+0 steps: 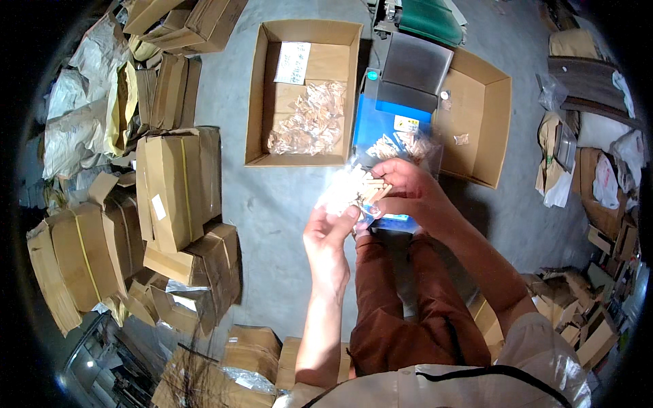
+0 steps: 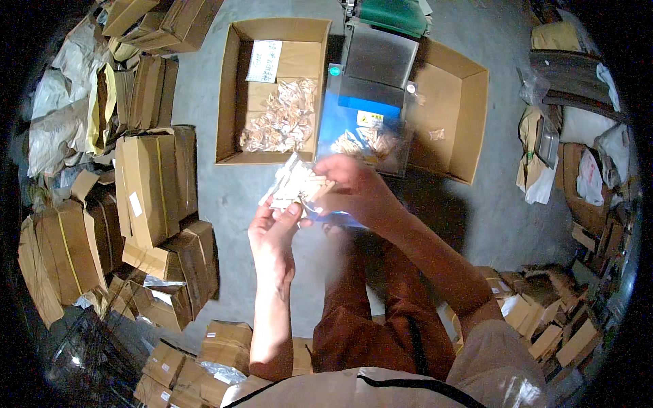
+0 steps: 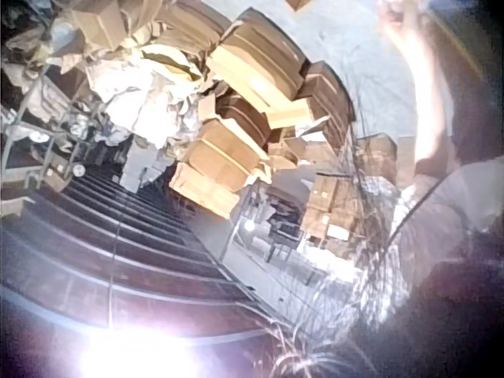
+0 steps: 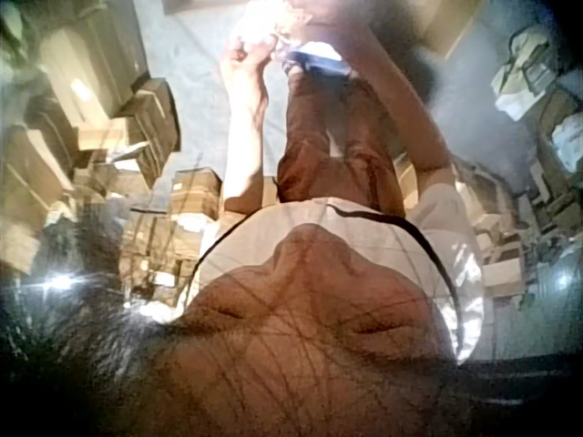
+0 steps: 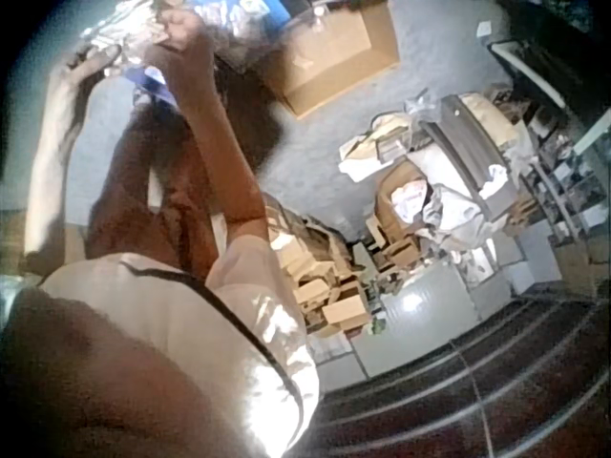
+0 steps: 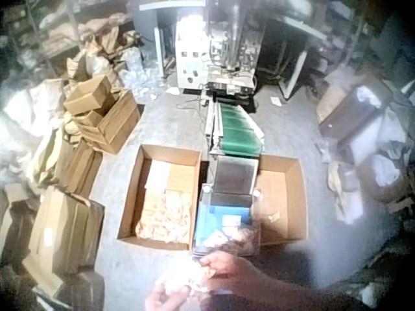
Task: The person picks up small, individually wrapped snack items from a cardboard box and places them onto a digital scale. They interact with the scale's touchscreen interface, likely to record weights or manage inventory. The person then transfers the weighed items into a larger cardboard box.
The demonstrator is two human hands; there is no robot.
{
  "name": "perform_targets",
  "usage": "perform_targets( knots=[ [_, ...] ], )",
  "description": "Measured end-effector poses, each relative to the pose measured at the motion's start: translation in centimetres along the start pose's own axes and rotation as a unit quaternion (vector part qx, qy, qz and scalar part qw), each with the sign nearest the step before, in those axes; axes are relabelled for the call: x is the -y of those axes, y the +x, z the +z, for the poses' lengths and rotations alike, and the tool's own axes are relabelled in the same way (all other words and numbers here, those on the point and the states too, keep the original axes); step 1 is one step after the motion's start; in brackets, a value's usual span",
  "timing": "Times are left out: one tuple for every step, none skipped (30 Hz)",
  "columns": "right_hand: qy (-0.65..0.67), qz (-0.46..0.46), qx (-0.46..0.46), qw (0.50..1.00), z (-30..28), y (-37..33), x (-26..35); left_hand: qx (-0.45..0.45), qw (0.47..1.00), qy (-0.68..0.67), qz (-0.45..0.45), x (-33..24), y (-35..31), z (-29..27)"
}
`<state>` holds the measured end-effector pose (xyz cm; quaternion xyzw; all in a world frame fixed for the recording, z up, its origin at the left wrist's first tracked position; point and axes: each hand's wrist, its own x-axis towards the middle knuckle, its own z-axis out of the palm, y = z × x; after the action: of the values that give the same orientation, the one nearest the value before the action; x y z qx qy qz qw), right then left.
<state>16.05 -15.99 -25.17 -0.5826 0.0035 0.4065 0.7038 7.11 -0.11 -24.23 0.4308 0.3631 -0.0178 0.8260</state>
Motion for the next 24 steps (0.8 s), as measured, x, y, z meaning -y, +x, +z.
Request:
perform_targets(
  knots=[
    [-0.001,0.005,0.007,1.0,-0.4,-0.3,0.2,-0.003,1.0,0.002,0.003,0.1,0.0,0.2],
    [-0.002,0.01,0.014,1.0,-0.9,-0.5,0.4,0.006,1.0,0.005,-0.006,0.3,-0.1,0.2],
    [-0.003,0.014,0.023,1.0,-1.1,-0.7,0.6,0.013,1.0,0.008,-0.013,0.3,-0.1,0.0],
    [-0.012,0.012,0.019,1.0,-1.2,-0.7,0.8,0.02,1.0,0.012,-0.02,0.4,-0.2,0.0],
    [-0.022,0.01,0.016,1.0,-1.2,-0.8,0.9,0.025,0.999,0.013,-0.016,0.4,-0.3,0.2],
    [-0.031,0.008,0.012,0.999,-1.3,-0.9,0.9,0.03,0.999,0.013,-0.013,0.6,-0.4,0.4],
    [-0.029,0.012,0.012,0.999,-1.4,-1.0,0.9,0.035,0.999,0.014,-0.01,0.7,-0.4,0.6],
    [-0.028,0.016,0.013,0.999,-1.5,-1.0,0.9,0.037,0.999,0.008,-0.011,0.7,-0.6,0.7],
    [-0.026,0.02,0.013,0.999,-1.7,-1.1,0.9,0.039,0.999,0.002,-0.012,0.8,-0.7,1.0],
    [-0.025,0.022,0.012,0.999,-1.8,-1.1,0.8,0.04,0.999,-0.003,-0.013,0.9,-0.7,1.1],
    [-0.024,0.024,0.011,0.999,-1.8,-1.2,0.7,0.037,0.999,-0.002,-0.006,1.1,-0.7,1.2],
    [-0.023,0.026,0.01,0.999,-1.9,-1.2,0.6,0.035,0.999,0.0,0.001,1.3,-0.7,1.3],
    [-0.022,0.025,0.01,0.999,-1.9,-1.3,0.6,0.032,0.999,0.001,0.008,1.4,-0.7,1.4],
    [-0.02,0.023,0.009,0.999,-1.9,-1.4,0.6,0.031,0.999,-0.001,0.007,1.5,-0.8,1.4],
    [-0.02,0.022,0.008,1.0,-1.9,-1.5,0.6,0.032,0.999,-0.005,0.006,1.4,-0.9,1.6],
    [-0.03,0.012,0.002,0.999,-2.0,-1.5,0.5,0.032,0.999,-0.008,0.004,1.4,-1.0,1.7],
    [-0.04,0.001,-0.004,0.999,-1.9,-1.5,0.4,0.036,0.999,-0.011,-0.001,1.4,-1.1,1.8],
    [-0.05,-0.01,-0.01,0.999,-1.9,-1.6,0.2,0.039,0.999,-0.014,-0.005,1.3,-1.1,1.8],
    [-0.045,-0.01,-0.011,0.999,-1.9,-1.6,0.1,0.042,0.999,-0.016,-0.009,1.3,-1.2,1.8],
    [-0.04,-0.01,-0.013,0.999,-1.9,-1.6,-0.1,0.047,0.999,-0.013,-0.01,1.4,-1.2,1.7],
    [-0.034,-0.01,-0.015,0.999,-1.9,-1.6,-0.2,0.052,0.999,-0.009,-0.011,1.4,-1.2,1.7],
    [-0.039,-0.011,-0.018,0.999,-1.8,-1.7,-0.4,0.056,0.998,-0.005,-0.012,1.4,-1.2,1.6],
    [-0.045,-0.012,-0.021,0.999,-1.8,-1.8,-0.5,0.056,0.998,-0.007,-0.012,1.3,-1.2,1.7],
    [-0.05,-0.013,-0.025,0.998,-1.8,-1.8,-0.6,0.057,0.998,-0.009,-0.012,1.3,-1.3,1.8]
  ],
)
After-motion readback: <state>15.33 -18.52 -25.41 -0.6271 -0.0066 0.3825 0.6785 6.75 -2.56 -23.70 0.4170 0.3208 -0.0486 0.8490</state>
